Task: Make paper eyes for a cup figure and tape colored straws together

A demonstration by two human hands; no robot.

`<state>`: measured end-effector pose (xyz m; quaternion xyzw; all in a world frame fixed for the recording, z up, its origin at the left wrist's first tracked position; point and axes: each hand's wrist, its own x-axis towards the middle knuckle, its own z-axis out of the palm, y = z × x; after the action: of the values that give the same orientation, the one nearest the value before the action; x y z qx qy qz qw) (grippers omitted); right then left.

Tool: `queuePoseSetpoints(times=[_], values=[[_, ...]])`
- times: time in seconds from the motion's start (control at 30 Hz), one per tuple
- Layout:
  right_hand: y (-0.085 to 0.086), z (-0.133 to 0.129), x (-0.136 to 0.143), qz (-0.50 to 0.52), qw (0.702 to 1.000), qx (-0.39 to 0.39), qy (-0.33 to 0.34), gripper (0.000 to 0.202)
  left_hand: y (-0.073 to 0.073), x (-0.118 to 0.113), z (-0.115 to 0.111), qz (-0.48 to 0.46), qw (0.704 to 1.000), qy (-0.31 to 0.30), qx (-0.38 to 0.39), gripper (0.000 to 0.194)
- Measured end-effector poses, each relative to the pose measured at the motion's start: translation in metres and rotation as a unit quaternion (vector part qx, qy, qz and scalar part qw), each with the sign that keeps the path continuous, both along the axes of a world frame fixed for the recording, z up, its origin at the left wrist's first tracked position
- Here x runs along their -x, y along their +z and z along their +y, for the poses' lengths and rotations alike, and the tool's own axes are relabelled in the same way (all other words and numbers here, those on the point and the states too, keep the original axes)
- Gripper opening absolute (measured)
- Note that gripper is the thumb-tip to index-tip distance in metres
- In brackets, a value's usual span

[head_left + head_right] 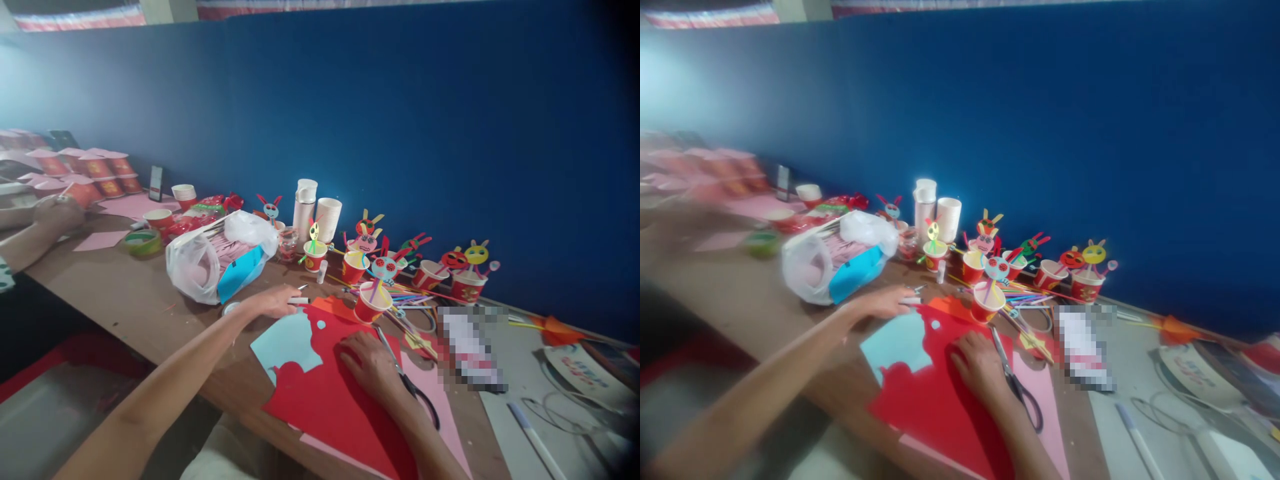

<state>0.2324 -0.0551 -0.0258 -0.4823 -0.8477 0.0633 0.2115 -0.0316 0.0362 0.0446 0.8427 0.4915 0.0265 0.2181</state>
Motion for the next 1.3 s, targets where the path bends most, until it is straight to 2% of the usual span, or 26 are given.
queuePoseSetpoints(times=[0.1, 0.23, 0.33, 0.47, 0.6, 0.77, 0.93, 1.07, 1.3], values=[[0.000, 0.001, 0.000, 0.000, 1.000, 0.005, 0.002, 0.017, 0.018, 0.021, 0.011, -0.031, 0.999, 0.019, 0.016, 0.030], [-0.001, 0.001, 0.000, 0.002, 1.000, 0.007, 0.000, 0.016, 0.039, 0.050, 0.019, -0.041, 0.997, 0.058, -0.002, 0.031], [-0.001, 0.001, 0.000, 0.003, 1.000, 0.011, 0.000, 0.016, 0.046, 0.065, 0.016, -0.022, 0.996, 0.085, -0.010, 0.032], [0.001, 0.001, 0.000, 0.005, 1.000, 0.013, -0.003, 0.016, 0.049, 0.074, 0.009, 0.015, 0.990, 0.133, -0.052, 0.030], [0.001, 0.002, 0.002, 0.008, 1.000, 0.011, -0.006, 0.015, 0.048, 0.071, 0.008, 0.015, 0.979, 0.161, -0.123, 0.028], [0.000, 0.001, 0.002, 0.015, 1.000, 0.000, 0.001, 0.014, 0.039, 0.053, 0.011, 0.030, 0.937, 0.254, -0.239, 0.032], [-0.001, 0.001, 0.001, 0.015, 1.000, -0.002, 0.000, 0.015, 0.021, 0.038, 0.014, 0.086, 0.923, 0.288, -0.240, 0.038], [0.000, 0.002, 0.000, 0.015, 1.000, -0.002, -0.001, 0.016, 0.010, 0.039, 0.019, 0.129, 0.918, 0.294, -0.233, 0.037], [0.003, 0.001, 0.002, 0.003, 1.000, -0.013, -0.002, 0.016, 0.010, 0.041, 0.022, 0.135, 0.915, 0.294, -0.242, 0.034]])
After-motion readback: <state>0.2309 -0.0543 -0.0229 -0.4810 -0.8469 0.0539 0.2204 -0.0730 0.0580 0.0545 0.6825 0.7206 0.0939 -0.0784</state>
